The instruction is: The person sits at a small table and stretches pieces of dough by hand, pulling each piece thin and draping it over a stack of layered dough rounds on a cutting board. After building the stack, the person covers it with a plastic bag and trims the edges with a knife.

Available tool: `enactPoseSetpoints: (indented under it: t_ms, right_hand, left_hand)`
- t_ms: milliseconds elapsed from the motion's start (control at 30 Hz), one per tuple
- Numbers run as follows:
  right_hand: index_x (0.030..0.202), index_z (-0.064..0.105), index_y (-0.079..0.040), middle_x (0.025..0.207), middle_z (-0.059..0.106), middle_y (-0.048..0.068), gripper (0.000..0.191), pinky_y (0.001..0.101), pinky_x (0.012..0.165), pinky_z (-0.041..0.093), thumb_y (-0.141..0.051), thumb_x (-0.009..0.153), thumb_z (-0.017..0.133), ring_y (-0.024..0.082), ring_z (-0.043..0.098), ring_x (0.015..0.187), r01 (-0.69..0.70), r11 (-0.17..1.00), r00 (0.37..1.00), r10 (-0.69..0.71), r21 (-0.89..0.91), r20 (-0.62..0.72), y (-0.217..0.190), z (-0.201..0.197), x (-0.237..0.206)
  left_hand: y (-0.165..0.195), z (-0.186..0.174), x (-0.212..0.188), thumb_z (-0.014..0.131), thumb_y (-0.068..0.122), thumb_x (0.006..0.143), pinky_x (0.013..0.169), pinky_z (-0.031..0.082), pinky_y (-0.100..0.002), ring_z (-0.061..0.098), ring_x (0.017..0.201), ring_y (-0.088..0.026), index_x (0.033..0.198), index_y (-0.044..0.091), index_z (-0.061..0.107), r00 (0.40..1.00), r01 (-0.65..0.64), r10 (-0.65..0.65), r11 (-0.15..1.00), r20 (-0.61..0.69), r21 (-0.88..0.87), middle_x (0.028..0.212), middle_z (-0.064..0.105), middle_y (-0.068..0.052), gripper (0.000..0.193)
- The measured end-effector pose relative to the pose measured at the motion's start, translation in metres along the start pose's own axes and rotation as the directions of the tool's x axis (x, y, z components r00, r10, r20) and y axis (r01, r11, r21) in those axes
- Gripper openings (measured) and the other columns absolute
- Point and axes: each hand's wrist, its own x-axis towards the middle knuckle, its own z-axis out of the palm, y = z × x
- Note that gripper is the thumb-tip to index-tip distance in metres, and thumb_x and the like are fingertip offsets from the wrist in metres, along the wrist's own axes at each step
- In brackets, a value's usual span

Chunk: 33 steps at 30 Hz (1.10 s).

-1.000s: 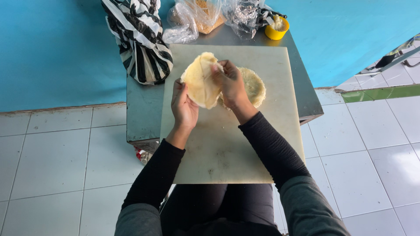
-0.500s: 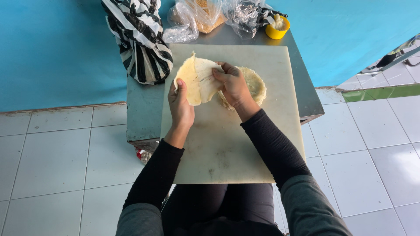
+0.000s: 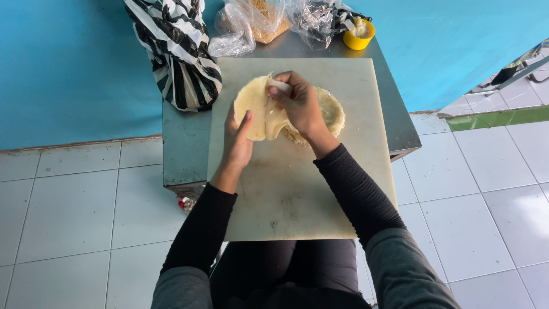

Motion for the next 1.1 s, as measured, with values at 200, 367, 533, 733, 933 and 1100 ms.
enactPoseSetpoints:
  t_ms: [200, 367, 533, 733, 933, 1100]
  right_hand:
    - [0.111, 0.069, 0.003, 0.101, 0.071, 0.005, 0.013, 0.0266, 0.085, 0.054, 0.002, 0.098, 0.067, 0.011, 0.067, 0.094, 0.269, 0.849, 0.954, -0.168, -0.454, 0.250, -0.012, 0.008, -0.011]
    - [0.113, 0.066, 0.001, 0.107, 0.069, 0.003, 0.013, 0.0276, 0.089, 0.055, 0.002, 0.099, 0.064, 0.010, 0.065, 0.100, 0.084, 0.976, 0.990, -0.059, -0.201, 0.125, -0.006, 0.015, -0.008]
    - [0.117, 0.065, -0.003, 0.105, 0.068, 0.001, 0.017, 0.0257, 0.088, 0.052, -0.004, 0.101, 0.062, 0.007, 0.063, 0.096, -0.133, 0.991, 0.987, 0.130, 0.030, 0.091, -0.006, 0.013, -0.005]
    - [0.114, 0.069, -0.005, 0.099, 0.067, 0.001, 0.026, 0.0283, 0.080, 0.051, -0.012, 0.092, 0.081, 0.013, 0.064, 0.088, 0.214, 0.889, 0.977, -0.189, -0.406, 0.100, -0.015, 0.025, -0.015]
    - [0.114, 0.072, -0.008, 0.093, 0.060, 0.007, 0.025, 0.0372, 0.072, 0.052, -0.008, 0.090, 0.080, 0.027, 0.063, 0.081, 0.489, 0.297, 0.779, -0.572, -0.820, 0.257, -0.026, 0.032, -0.024]
    - [0.112, 0.067, -0.006, 0.094, 0.058, 0.009, 0.021, 0.0415, 0.072, 0.053, -0.005, 0.092, 0.075, 0.030, 0.062, 0.080, 0.504, 0.216, 0.728, -0.628, -0.836, 0.276, -0.030, 0.039, -0.029]
  left_hand:
    - [0.011, -0.012, 0.004, 0.079, 0.017, 0.092, 0.101, 0.052, -0.030, 0.062, 0.119, -0.015, 0.138, 0.002, 0.051, 0.999, 0.023, -0.007, 0.920, -0.041, 0.392, 0.132, 0.061, -0.010, 0.056]
    - [-0.002, -0.020, 0.002, 0.072, 0.012, 0.103, 0.086, 0.051, -0.023, 0.062, 0.096, -0.007, 0.124, -0.001, 0.065, 0.967, -0.026, 0.152, 0.856, -0.204, 0.517, 0.110, 0.069, -0.005, 0.026]
    - [-0.009, -0.015, 0.003, 0.069, 0.011, 0.104, 0.080, 0.047, -0.020, 0.054, 0.087, -0.003, 0.118, 0.000, 0.063, 0.940, -0.099, 0.217, 0.911, -0.262, 0.401, 0.100, 0.064, 0.001, 0.019]
    - [0.009, 0.007, -0.006, 0.067, 0.009, 0.107, 0.073, 0.047, -0.020, 0.056, 0.081, -0.004, 0.120, 0.001, 0.069, 0.956, -0.124, 0.271, 0.714, -0.109, 0.689, 0.097, 0.070, 0.000, 0.015]
    - [0.028, 0.030, -0.010, 0.066, -0.002, 0.103, 0.076, 0.057, -0.033, 0.071, 0.088, -0.023, 0.130, 0.007, 0.068, 0.865, -0.293, 0.483, 0.261, 0.139, 0.920, 0.105, 0.070, -0.011, 0.028]
    - [0.035, 0.038, -0.013, 0.068, -0.004, 0.094, 0.076, 0.058, -0.037, 0.070, 0.089, -0.027, 0.130, 0.006, 0.067, 0.882, -0.254, 0.449, 0.193, 0.145, 0.948, 0.104, 0.068, -0.013, 0.037]
